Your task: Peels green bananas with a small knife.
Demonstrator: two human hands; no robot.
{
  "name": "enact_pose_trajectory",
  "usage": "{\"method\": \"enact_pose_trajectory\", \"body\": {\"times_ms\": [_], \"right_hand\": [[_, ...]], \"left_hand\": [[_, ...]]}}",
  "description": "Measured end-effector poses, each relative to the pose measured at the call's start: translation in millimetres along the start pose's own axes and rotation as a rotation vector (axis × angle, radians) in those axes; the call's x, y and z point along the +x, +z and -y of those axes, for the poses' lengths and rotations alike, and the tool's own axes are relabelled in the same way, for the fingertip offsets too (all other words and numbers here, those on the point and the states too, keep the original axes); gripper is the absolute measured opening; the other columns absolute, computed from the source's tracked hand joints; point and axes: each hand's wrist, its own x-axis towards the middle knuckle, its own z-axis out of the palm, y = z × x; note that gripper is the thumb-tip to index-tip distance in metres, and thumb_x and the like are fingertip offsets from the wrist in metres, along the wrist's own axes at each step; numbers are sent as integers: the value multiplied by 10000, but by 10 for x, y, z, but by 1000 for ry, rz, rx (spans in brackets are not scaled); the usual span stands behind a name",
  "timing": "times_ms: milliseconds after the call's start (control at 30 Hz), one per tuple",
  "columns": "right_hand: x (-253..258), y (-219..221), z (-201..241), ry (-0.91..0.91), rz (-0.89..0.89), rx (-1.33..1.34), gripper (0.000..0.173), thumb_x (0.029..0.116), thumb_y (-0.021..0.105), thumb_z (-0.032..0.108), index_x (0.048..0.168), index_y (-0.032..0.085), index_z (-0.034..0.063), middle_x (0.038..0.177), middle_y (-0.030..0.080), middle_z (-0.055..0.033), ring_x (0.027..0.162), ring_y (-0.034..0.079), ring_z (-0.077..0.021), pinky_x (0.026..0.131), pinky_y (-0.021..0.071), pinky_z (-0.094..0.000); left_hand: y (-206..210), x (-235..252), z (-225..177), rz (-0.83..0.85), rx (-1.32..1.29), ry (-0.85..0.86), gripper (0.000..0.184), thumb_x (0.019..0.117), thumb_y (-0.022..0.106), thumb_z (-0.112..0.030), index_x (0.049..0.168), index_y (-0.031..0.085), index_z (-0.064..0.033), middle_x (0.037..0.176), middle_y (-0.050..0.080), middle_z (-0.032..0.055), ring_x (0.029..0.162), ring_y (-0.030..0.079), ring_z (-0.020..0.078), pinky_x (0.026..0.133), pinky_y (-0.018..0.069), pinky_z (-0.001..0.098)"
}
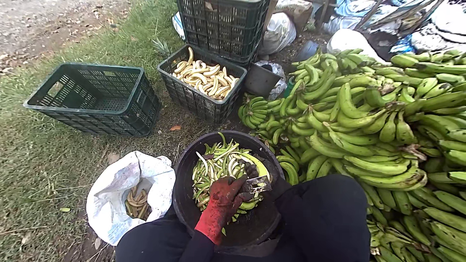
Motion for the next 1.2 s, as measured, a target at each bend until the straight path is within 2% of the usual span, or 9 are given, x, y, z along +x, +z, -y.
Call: {"method": "enact_pose_trajectory", "body": {"times_ms": [167,267,367,500,700,767,933,1100,1200], "right_hand": [[475,-583,-217,-108,351,-220,490,1116,193,291,1127,581,-9,832,683,-93,676,671,-146,599,580,-274],[64,-48,-227,-48,-107,-450,399,1132,220,222,1111,592,79,828,630,-32,722,619,-93,713,550,-251],[361,-492,-585,-406,146,-576,410,1120,307,227,1371,532,-7,1150,672,-106,1002,657,-120,897,556,-297],[335,-550,-687,-441,221,-983,454,1082,403,295,1450,551,72,1372,633,-86,1206,619,-127,1050,503,-323],[389,-608,-460,-48,214,-575,426,1111,282,347,1377,534,129,840,648,-66,586,591,-131,484,506,-267],[494,-625,-327,-16,136,-405,410,1112,290,365,1151,589,88,767,642,-62,564,603,-130,476,525,-276],[677,-651,-107,86,264,-270,518,1109,196,397,1237,568,59,823,668,-87,572,628,-135,469,524,-253],[347,-373,-432,-164,206,-480,360,1116,312,263,1199,587,48,871,661,-34,720,640,-92,643,560,-259],[443,-432,-590,8,230,-466,420,1125,261,362,1273,549,94,872,673,-73,613,626,-138,480,503,-264]], "left_hand": [[-68,38,-30,22,-9,-55,449,942,635,-435,1357,677,-270,1098,719,162,990,699,355,851,559,577],[-62,104,-71,6,13,-186,441,940,635,-403,1350,684,-248,1104,716,173,985,699,366,844,562,570],[-56,185,-55,-44,-18,-470,458,935,621,-263,1388,657,-208,1161,696,197,1043,680,383,902,542,571],[-36,190,158,-114,-291,-779,404,1071,468,-311,1430,597,-176,1256,680,127,1167,647,253,1027,516,467],[-95,70,134,-38,-425,-664,421,1068,465,-429,1416,612,-243,1275,674,55,1177,639,166,1020,532,426],[-90,-4,45,64,-371,-484,413,1048,521,-398,1411,625,-232,1236,691,80,1161,646,212,1032,521,451],[-70,-120,-62,147,-157,-117,441,972,614,-434,1365,671,-240,1101,712,166,1005,689,346,895,555,561],[-17,-18,5,-80,91,-284,448,936,620,-441,1311,709,-211,1077,720,191,956,704,392,824,564,587],[-106,64,119,-192,-24,-583,438,976,583,-307,1381,653,-155,1169,685,214,1070,664,396,936,524,581]]}}
